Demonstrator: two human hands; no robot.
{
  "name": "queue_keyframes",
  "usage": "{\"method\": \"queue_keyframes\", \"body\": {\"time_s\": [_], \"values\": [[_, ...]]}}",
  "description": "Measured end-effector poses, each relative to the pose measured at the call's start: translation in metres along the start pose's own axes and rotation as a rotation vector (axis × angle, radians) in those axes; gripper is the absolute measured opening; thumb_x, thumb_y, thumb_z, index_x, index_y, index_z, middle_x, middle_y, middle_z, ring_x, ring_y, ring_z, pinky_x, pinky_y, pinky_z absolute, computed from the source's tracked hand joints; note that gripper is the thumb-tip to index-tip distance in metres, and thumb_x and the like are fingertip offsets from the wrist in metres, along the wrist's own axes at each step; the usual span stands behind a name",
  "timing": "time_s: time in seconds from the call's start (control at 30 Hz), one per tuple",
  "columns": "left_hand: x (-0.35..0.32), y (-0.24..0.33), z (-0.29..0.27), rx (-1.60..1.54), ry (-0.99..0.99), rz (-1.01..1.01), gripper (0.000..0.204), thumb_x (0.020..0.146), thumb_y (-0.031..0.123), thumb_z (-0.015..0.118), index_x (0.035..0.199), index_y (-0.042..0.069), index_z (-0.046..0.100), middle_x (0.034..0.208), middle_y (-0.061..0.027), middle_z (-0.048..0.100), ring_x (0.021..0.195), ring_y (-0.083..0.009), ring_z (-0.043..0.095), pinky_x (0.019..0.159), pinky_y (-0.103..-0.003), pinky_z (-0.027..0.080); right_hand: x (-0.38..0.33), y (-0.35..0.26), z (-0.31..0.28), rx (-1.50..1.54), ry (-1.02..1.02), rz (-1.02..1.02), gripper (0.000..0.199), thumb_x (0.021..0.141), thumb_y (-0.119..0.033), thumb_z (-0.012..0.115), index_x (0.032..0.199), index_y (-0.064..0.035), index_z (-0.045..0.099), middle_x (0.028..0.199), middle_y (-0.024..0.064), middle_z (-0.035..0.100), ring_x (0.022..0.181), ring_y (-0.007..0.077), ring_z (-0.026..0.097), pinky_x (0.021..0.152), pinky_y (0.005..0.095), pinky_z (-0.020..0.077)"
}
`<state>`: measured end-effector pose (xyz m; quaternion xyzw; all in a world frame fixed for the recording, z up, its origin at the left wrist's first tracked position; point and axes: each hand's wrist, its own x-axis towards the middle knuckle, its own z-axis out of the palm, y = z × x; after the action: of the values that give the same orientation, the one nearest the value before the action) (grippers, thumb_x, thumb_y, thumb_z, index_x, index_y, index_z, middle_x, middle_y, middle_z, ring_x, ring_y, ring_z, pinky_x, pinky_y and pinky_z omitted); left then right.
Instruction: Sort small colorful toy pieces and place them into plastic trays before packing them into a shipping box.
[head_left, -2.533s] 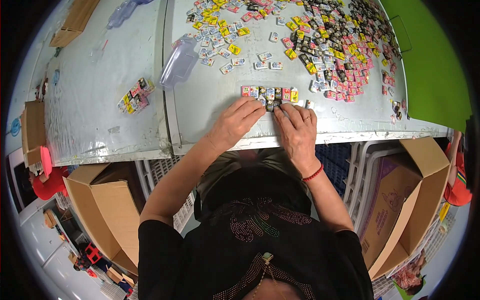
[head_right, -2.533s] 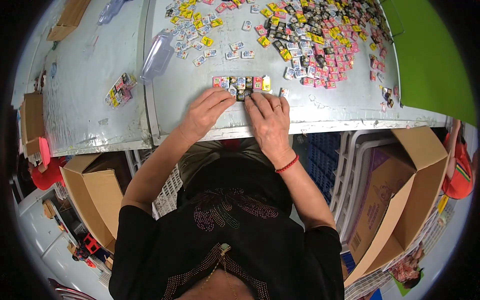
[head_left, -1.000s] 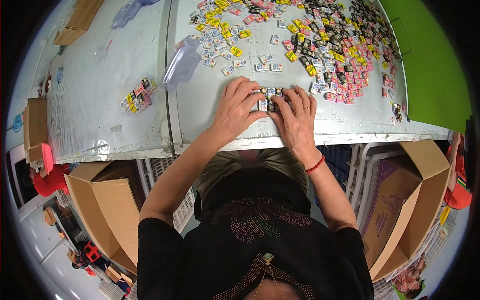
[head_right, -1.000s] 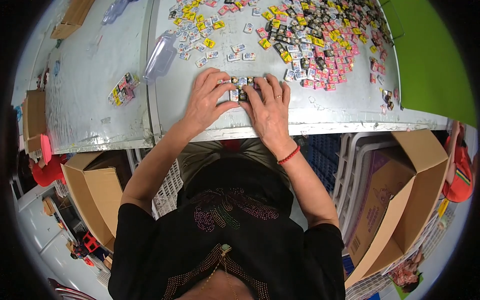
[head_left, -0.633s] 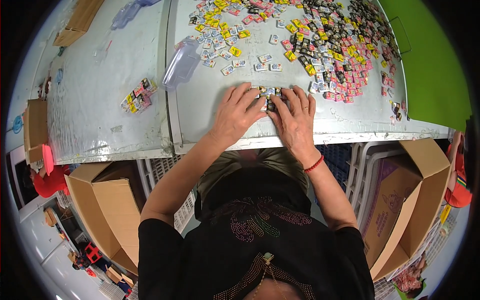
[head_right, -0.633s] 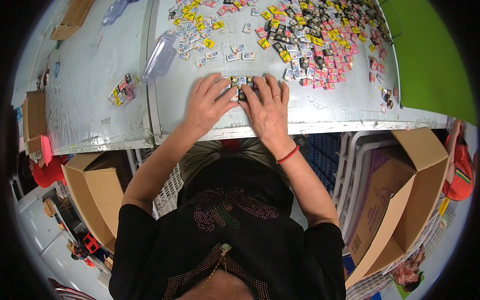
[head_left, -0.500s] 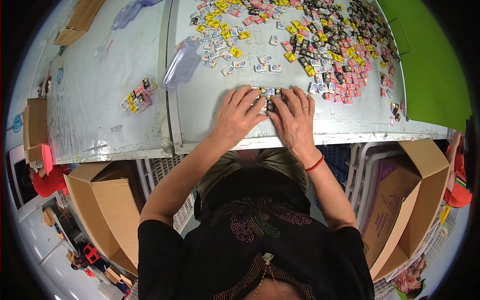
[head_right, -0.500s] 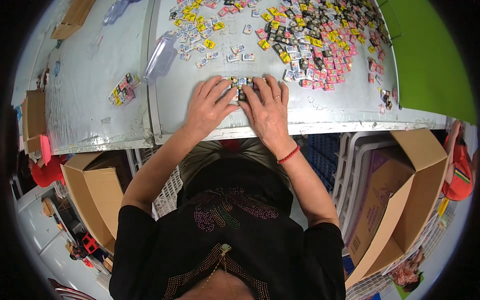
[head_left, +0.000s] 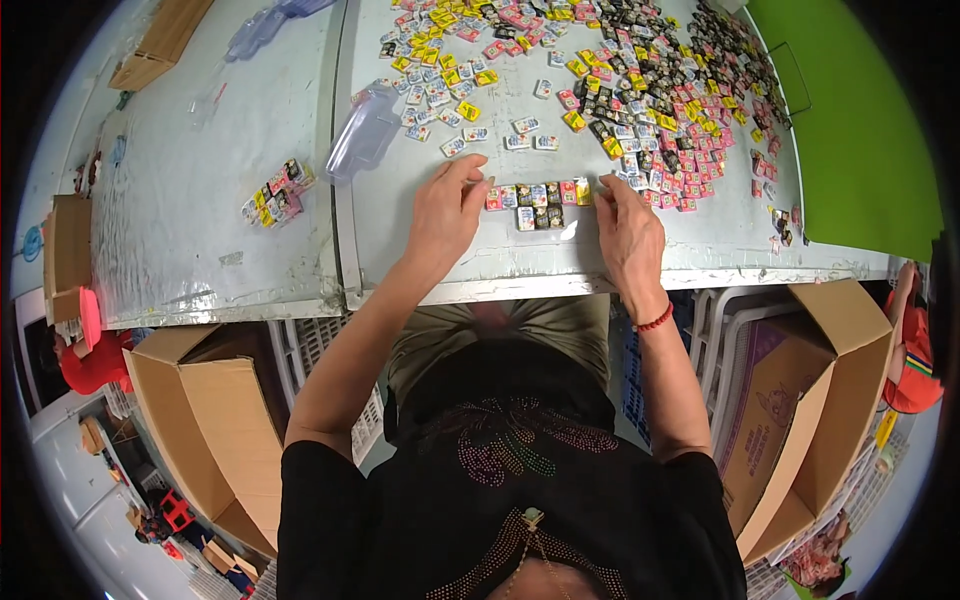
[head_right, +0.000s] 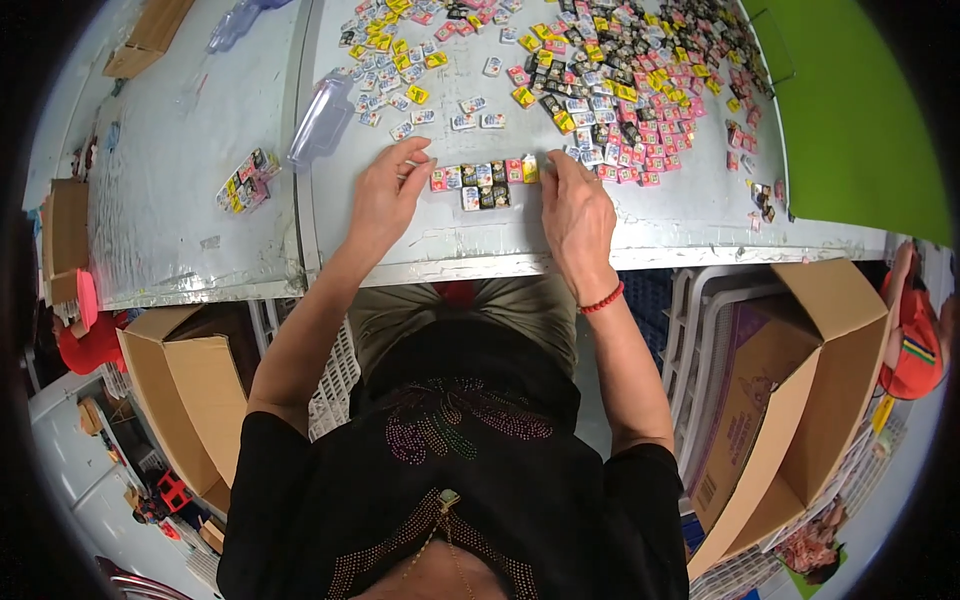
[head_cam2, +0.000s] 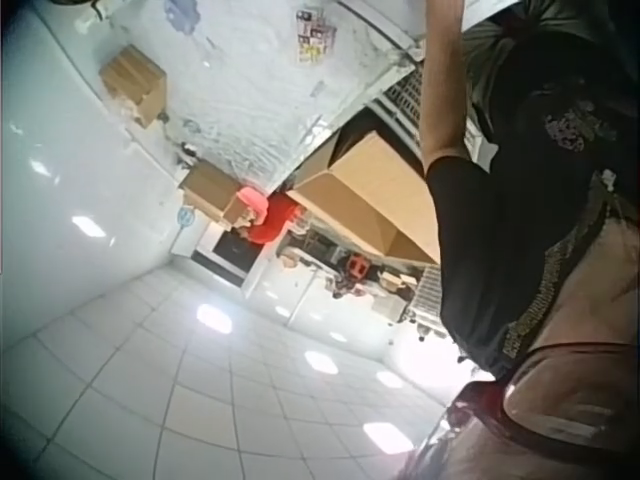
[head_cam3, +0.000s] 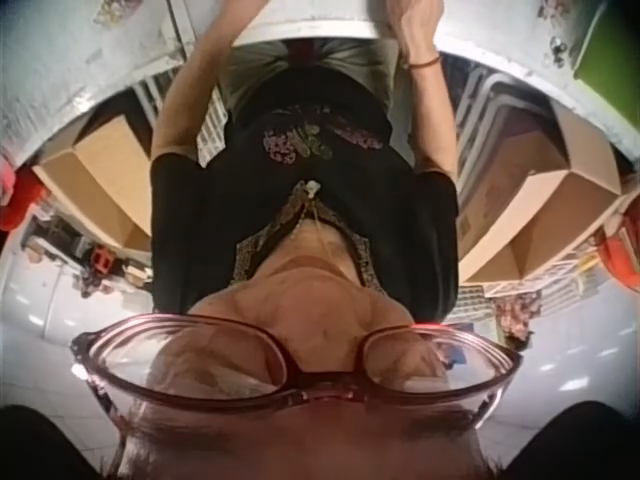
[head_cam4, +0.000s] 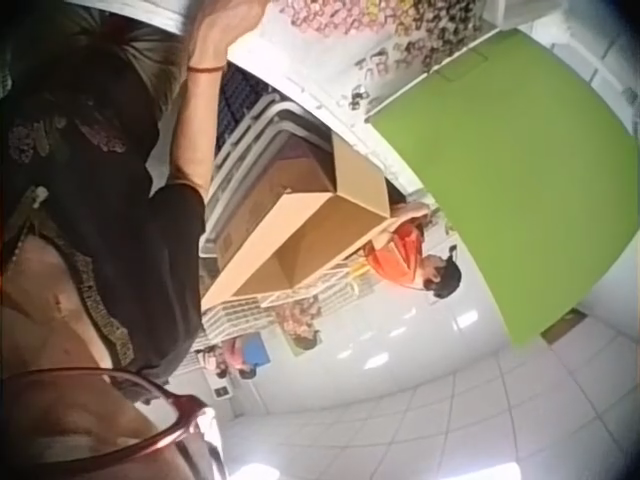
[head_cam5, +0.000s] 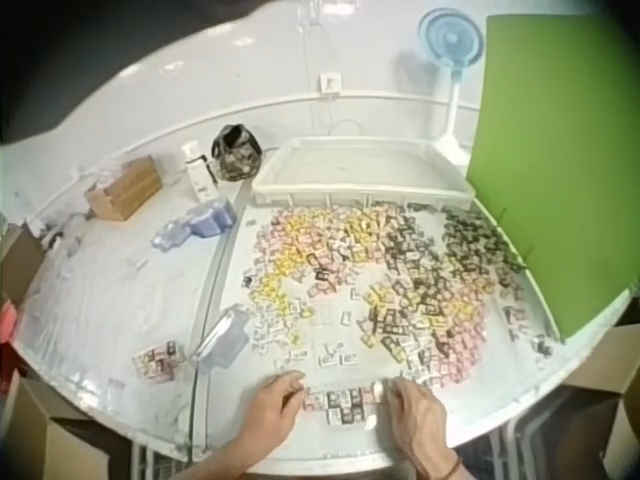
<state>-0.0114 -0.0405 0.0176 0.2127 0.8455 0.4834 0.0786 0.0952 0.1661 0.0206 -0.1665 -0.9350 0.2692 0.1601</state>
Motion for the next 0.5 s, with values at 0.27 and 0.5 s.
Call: {"method": "queue_keyframes", "body": {"time_s": [0.27,0.5], "values": [[-0.002,0.006,0.014,0.434,0.018,0.477,0.055,0.077,0.028,0.076,0.12,0.0,0.058,0.128,-0.0171,0.054,0.12,-0.0342,0.049,0.096,-0.044,0.042,0.0,-0.007,-0.004,-0.079,0.027,-0.19,0.028,0.082,-0.007,0.07,0.109,-0.008,0.067,0.101,0.0114,0.064,0.092,0.0296,0.06,0.079,0.0372,0.0499],[0.007,0.011,0.049,0.517,-0.181,0.647,0.078,0.074,0.041,0.076,0.131,-0.005,0.048,0.139,-0.0171,0.046,0.131,-0.0369,0.04,0.107,-0.048,0.032,0.003,0.0,0.002,-0.105,0.03,-0.233,0.025,0.082,-0.01,0.07,0.107,-0.0089,0.067,0.099,0.01,0.064,0.092,0.0288,0.059,0.08,0.0378,0.0471]]}}
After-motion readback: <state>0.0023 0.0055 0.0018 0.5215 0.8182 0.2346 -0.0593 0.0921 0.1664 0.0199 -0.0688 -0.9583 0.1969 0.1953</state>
